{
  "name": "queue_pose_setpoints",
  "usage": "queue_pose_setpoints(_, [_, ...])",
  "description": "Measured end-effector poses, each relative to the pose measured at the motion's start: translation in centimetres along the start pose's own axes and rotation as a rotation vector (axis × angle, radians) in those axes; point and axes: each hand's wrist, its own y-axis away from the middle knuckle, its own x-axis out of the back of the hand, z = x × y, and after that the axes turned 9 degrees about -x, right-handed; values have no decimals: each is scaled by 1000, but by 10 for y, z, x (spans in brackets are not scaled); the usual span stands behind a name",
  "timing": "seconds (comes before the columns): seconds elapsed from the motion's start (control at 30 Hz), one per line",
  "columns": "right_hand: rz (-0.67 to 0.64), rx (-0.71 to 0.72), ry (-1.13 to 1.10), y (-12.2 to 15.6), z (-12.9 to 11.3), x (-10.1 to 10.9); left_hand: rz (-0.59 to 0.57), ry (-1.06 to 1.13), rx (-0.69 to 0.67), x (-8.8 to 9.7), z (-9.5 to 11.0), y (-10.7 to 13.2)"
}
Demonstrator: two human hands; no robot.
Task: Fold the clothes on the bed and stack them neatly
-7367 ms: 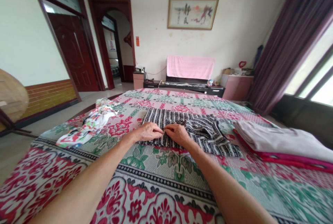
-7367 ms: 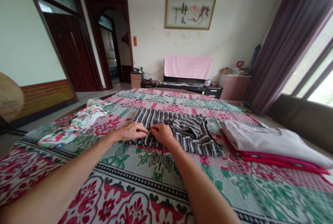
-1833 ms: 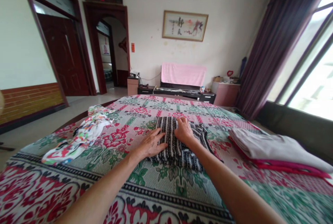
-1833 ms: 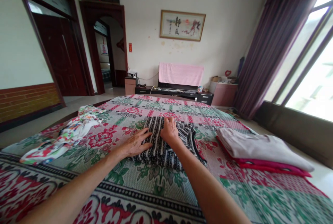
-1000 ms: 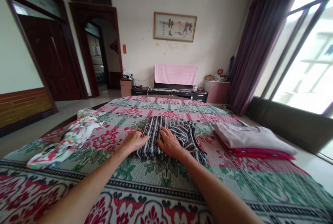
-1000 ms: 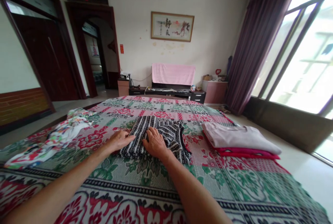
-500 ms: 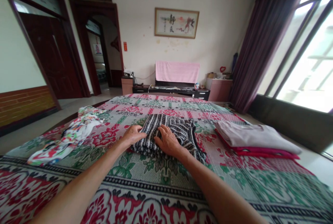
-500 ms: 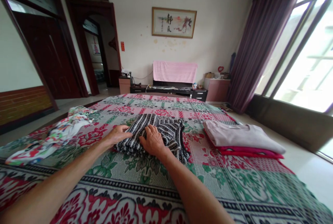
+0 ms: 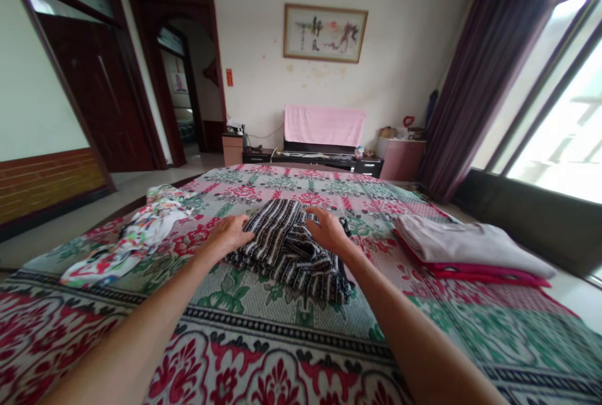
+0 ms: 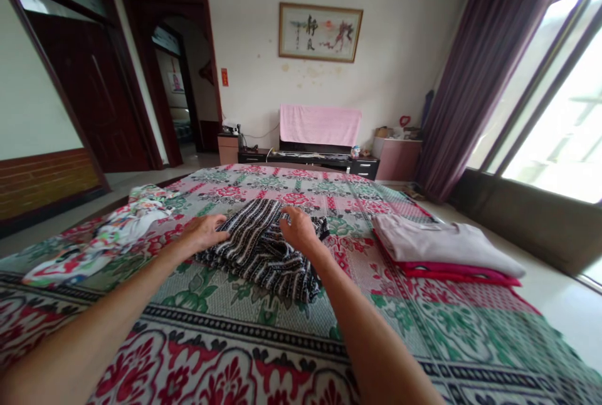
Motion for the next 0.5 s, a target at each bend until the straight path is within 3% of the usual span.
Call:
queue_pose_setpoints(0.17, [159,-351,149,-13,53,2,81,4,-319,5,27,0])
queue_pose_setpoints(0.27, [120,-511,189,-14,74,-2,28,65,-478,-1,37,2])
queue_pose_setpoints(0.4, [52,-546,223,-11,85,-9,-66,54,-549,-15,42,9])
queue_pose_setpoints(0.5, [64,-500,235,-9,85,-13,-64,52,-558,-21,42,12])
